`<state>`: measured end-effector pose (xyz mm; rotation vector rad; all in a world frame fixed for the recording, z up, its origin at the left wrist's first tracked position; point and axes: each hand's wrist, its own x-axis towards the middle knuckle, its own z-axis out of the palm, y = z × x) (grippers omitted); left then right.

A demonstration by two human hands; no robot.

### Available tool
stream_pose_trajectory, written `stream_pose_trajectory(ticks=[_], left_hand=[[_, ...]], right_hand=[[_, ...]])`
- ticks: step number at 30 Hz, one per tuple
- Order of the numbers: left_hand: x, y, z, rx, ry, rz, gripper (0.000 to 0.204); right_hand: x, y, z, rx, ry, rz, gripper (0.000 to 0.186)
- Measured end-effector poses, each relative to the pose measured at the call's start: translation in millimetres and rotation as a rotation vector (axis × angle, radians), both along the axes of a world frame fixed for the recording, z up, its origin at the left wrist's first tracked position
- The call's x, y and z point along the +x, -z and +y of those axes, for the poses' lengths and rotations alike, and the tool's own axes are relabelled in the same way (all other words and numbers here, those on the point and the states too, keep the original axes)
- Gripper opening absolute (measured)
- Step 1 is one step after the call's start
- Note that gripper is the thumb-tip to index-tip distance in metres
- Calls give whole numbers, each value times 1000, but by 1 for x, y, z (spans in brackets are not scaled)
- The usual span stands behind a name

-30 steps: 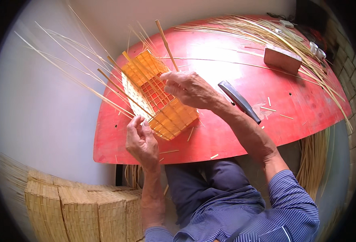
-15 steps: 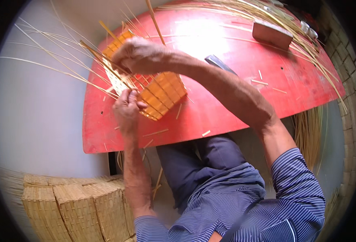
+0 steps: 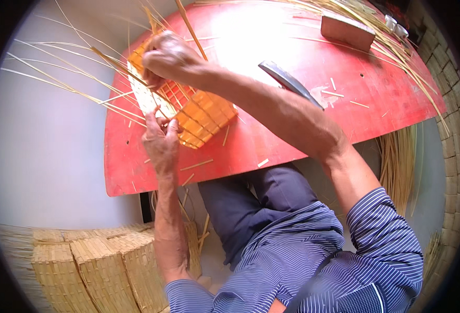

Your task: The person weaves thin bamboo strips into a rectangular basket frame, interlacing them by hand to build up the sides. They occasionally use a small hammer to tap the woven sections into place.

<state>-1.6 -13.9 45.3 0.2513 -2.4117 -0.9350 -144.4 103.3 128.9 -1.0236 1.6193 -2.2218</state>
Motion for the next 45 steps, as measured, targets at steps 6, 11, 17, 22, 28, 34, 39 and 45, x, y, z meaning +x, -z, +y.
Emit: stream_pose_trajectory(ticks=[6, 11, 17, 22, 28, 34, 39, 45], left_hand=[[-8, 16, -7, 9, -4, 83, 37], [-6, 10, -1, 3, 22, 134, 30], [-9, 28, -5, 38, 84, 242, 23], [-10, 41, -11, 114, 114, 301, 15], [-11, 28, -14, -7, 150, 252, 8], [-3, 13, 4, -315, -43, 231, 19], [-12, -7, 83, -470, 85, 290, 32], [-64, 7, 70, -140, 96, 19, 23]], right_hand=[[8, 35, 34, -135, 171, 535, 11], [20, 67, 61, 12, 749, 1000, 10], [2, 85, 88, 360, 533, 392, 17], [-4, 90, 94, 334, 449, 346, 19], [-21, 135, 94, 258, 322, 295, 23], [-12, 129, 92, 145, 180, 63, 29], [-10, 133, 86, 32, 111, -34, 36], [-13, 149, 78, -142, -8, -216, 35]])
